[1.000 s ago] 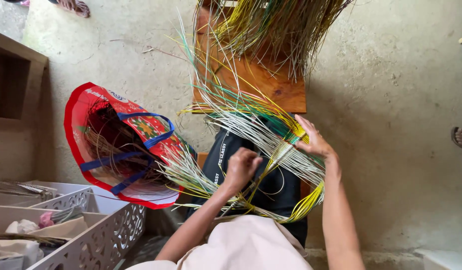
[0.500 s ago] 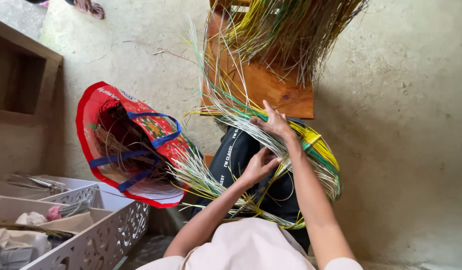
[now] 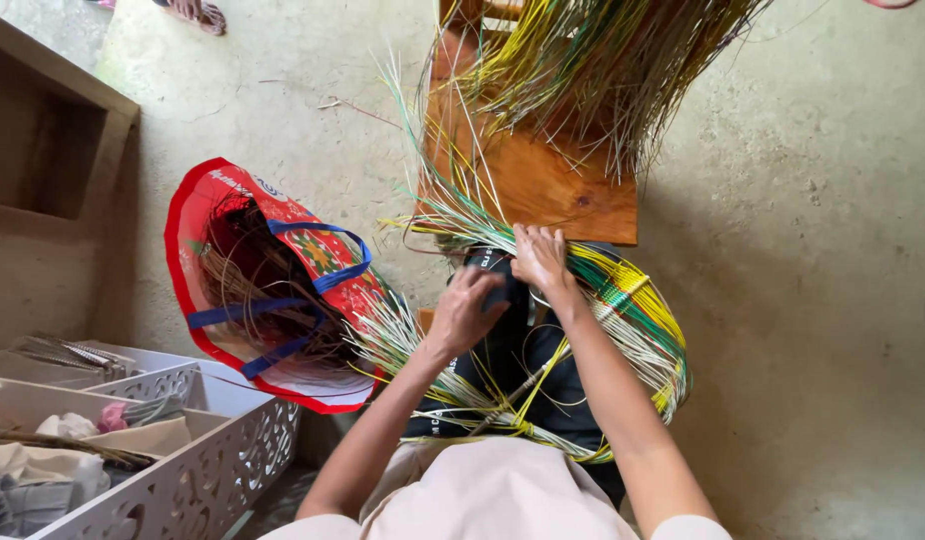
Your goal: Weaving colorful flexible strands into a circular pattern on a low wooden bench
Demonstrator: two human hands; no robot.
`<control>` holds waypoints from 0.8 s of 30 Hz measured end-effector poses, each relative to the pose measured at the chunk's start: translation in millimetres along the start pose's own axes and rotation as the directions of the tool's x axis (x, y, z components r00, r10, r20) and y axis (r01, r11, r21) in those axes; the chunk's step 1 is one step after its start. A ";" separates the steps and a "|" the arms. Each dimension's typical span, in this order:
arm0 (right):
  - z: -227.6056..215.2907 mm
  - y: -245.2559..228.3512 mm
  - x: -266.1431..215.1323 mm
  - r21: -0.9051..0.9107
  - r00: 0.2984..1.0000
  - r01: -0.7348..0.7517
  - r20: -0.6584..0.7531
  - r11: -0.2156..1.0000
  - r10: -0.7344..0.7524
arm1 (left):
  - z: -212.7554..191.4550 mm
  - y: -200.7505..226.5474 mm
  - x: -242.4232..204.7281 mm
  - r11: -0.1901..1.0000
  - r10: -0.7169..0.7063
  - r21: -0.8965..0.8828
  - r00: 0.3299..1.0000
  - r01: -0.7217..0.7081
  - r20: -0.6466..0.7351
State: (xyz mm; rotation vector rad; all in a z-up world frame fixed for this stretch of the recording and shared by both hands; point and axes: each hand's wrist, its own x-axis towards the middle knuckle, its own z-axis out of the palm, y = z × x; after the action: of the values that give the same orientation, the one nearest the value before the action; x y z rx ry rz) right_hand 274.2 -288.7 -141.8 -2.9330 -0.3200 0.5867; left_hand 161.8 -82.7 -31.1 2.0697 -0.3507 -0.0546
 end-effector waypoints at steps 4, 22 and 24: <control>-35.4 -10.8 -20.0 0.004 0.988 0.094 -0.124 0.996 -0.093 | -40.6 19.4 45.0 0.818 0.194 0.514 0.965 -0.260 0.178; -156.3 -18.4 -98.9 0.271 0.904 0.310 -0.380 0.911 -0.194 | -171.5 -202.3 157.8 0.560 -0.090 0.820 0.992 0.121 -0.085; -133.5 -9.4 -84.4 0.276 0.900 0.312 -0.391 0.909 -0.190 | -203.6 -208.7 152.6 0.376 0.267 0.886 0.884 0.270 -0.383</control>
State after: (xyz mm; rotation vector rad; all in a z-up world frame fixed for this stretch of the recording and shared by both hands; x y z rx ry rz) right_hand 248.8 -311.0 12.8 -2.5411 -0.4961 0.0538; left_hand 392.0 144.6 -91.3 3.1179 -0.0226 0.8689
